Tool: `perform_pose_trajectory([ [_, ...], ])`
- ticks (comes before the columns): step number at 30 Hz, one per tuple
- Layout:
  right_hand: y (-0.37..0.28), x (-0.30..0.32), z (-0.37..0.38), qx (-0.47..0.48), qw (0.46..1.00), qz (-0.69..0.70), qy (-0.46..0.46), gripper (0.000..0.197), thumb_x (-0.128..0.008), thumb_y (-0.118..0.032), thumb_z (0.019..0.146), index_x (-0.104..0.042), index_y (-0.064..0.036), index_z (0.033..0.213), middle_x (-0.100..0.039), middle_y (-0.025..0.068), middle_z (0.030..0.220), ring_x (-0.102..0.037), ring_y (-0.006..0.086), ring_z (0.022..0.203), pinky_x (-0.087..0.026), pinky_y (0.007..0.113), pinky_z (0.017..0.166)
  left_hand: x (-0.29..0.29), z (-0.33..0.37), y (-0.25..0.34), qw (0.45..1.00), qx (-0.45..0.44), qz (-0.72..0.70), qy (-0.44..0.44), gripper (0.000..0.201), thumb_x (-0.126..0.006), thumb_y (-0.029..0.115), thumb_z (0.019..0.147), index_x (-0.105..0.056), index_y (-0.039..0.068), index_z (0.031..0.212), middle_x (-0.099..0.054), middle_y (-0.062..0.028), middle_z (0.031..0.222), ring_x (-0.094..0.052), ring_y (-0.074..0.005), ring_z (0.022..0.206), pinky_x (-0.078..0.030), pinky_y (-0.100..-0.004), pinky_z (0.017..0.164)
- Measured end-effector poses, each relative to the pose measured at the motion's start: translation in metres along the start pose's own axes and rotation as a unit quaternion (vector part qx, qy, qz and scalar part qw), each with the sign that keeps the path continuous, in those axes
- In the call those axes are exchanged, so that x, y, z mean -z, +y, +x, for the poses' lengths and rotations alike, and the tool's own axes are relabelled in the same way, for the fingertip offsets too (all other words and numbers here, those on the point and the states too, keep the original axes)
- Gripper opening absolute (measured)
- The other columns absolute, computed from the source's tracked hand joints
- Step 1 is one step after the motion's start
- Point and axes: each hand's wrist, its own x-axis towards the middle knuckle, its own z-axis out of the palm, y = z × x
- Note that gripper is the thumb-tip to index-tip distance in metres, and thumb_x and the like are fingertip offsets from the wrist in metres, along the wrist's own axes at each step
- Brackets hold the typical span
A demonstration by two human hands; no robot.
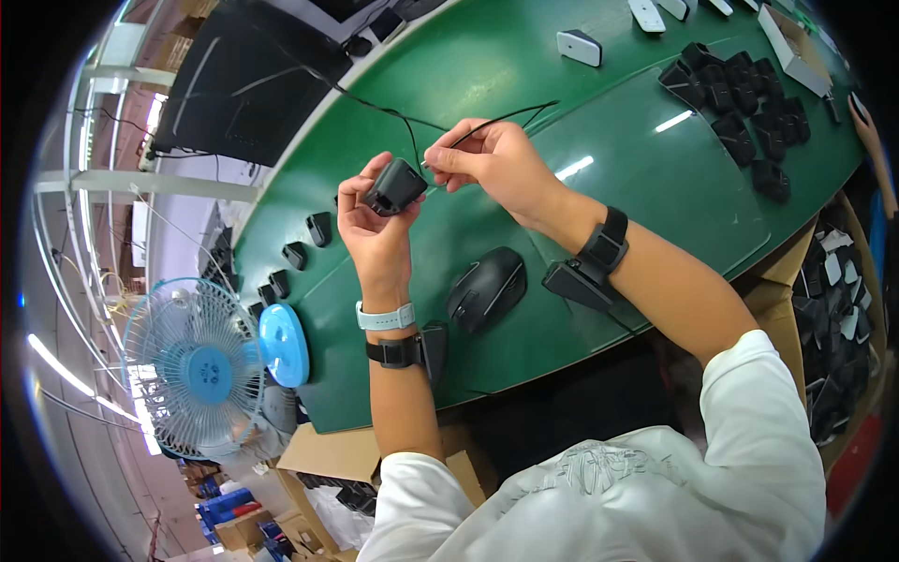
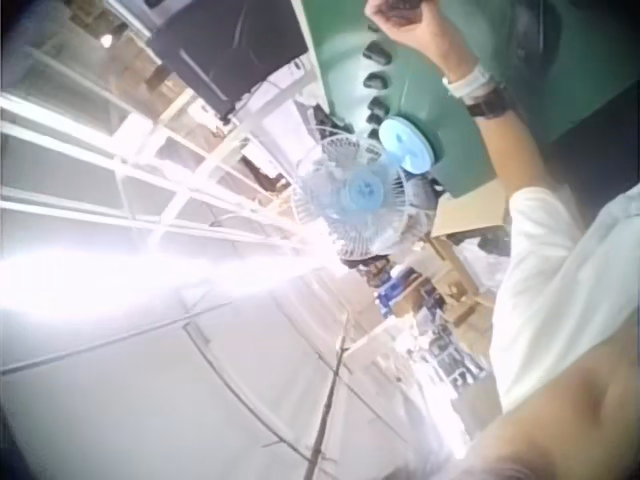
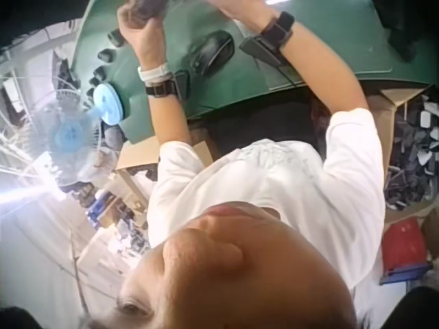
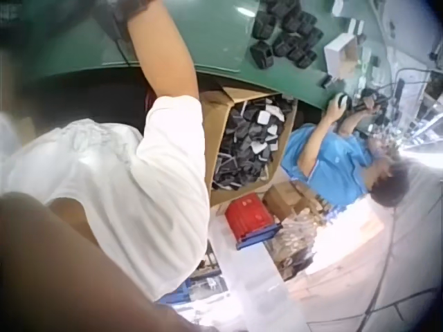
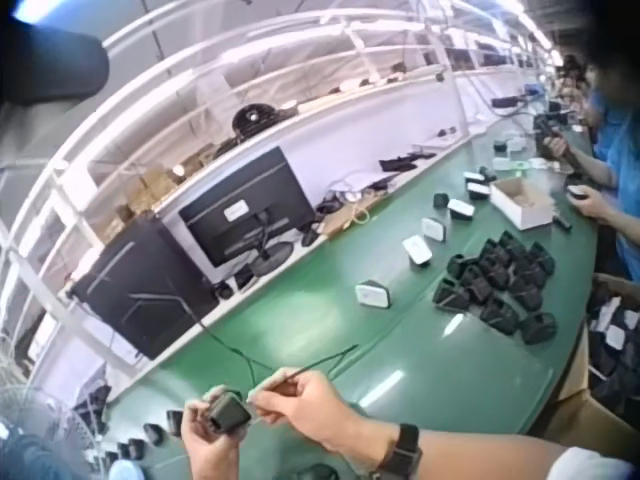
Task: The worker is testing internal sensor components for computer mice against a light source and then organizing them into cardboard shipping boxes.
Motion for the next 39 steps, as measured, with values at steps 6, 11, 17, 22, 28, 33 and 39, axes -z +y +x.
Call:
perform_pose_trajectory([
  [6,0.015,-0.006,0.000,-0.023,0.997,-0.072,-0.017,0.013,-0.076,-0.014,0.089,-0.069,-0.0022,0.092,-0.072,0.0077,0.086,-0.064,0.0123,0.075,-0.052,0.026,0.068,0.017,-0.018,-0.016,1.000,0.017,0.011,-0.002,0.051,-0.069,-0.019,0.071,-0.047,0.007,0.108,-0.056,-0.0144,0.121,-0.062,-0.0227,0.109,-0.061,-0.0334,0.086],
  [11,0.024,-0.003,0.000,-0.053,0.982,-0.181,-0.013,0.015,-0.077,-0.015,0.089,-0.070,-0.0022,0.092,-0.072,0.0066,0.087,-0.062,0.0112,0.074,-0.050,0.025,0.067,0.016,-0.027,-0.025,0.999,0.023,0.036,0.015,0.049,-0.065,-0.018,0.071,-0.043,0.007,0.107,-0.053,-0.0102,0.113,-0.059,-0.0173,0.103,-0.057,-0.0289,0.083],
  [17,0.025,0.000,-0.002,-0.094,0.973,-0.209,-0.016,0.017,-0.078,-0.018,0.088,-0.071,-0.0035,0.094,-0.071,0.0038,0.087,-0.059,0.0092,0.074,-0.047,0.024,0.068,0.014,-0.032,-0.026,0.986,-0.022,0.165,0.007,0.049,-0.065,-0.014,0.071,-0.044,0.006,0.110,-0.053,-0.0071,0.110,-0.055,-0.0140,0.098,-0.051,-0.0268,0.084],
  [22,0.021,0.007,0.002,-0.113,0.969,-0.214,-0.046,0.019,-0.077,-0.022,0.089,-0.071,-0.0042,0.093,-0.071,0.0031,0.086,-0.058,0.0095,0.072,-0.048,0.025,0.066,0.013,-0.031,-0.017,0.976,-0.003,0.218,-0.002,0.046,-0.069,-0.008,0.072,-0.052,0.003,0.115,-0.056,-0.0065,0.105,-0.056,-0.0127,0.096,-0.050,-0.0261,0.084],
  [28,0.003,-0.006,-0.010,-0.163,0.809,-0.550,-0.128,0.046,-0.083,-0.035,0.080,-0.068,-0.0015,0.106,-0.069,0.0093,0.095,-0.063,0.0179,0.084,-0.049,0.030,0.073,0.049,-0.025,-0.022,0.972,0.189,0.126,0.053,0.029,-0.072,0.002,0.081,-0.061,-0.004,0.107,-0.070,-0.0120,0.098,-0.065,-0.0148,0.078,-0.053,-0.0267,0.072],
  [33,0.008,-0.008,-0.032,0.055,0.676,-0.538,-0.500,0.067,-0.083,-0.023,0.069,-0.059,-0.0084,0.130,-0.060,0.0129,0.128,-0.052,0.0320,0.123,-0.043,0.042,0.103,0.058,-0.019,-0.016,0.958,0.237,-0.157,0.030,0.032,-0.060,0.015,0.095,-0.054,-0.006,0.119,-0.066,-0.0176,0.104,-0.057,-0.0205,0.074,-0.047,-0.0298,0.068],
  [39,-0.008,0.011,-0.008,-0.051,0.940,-0.191,-0.278,0.058,-0.079,-0.017,0.082,-0.055,-0.0049,0.133,-0.064,0.0088,0.118,-0.060,0.0176,0.109,-0.049,0.032,0.094,0.038,-0.020,-0.016,0.918,0.195,-0.342,0.047,0.039,-0.047,0.017,0.101,-0.044,-0.001,0.136,-0.056,-0.0238,0.124,-0.063,-0.0356,0.092,-0.052,-0.0404,0.085],
])
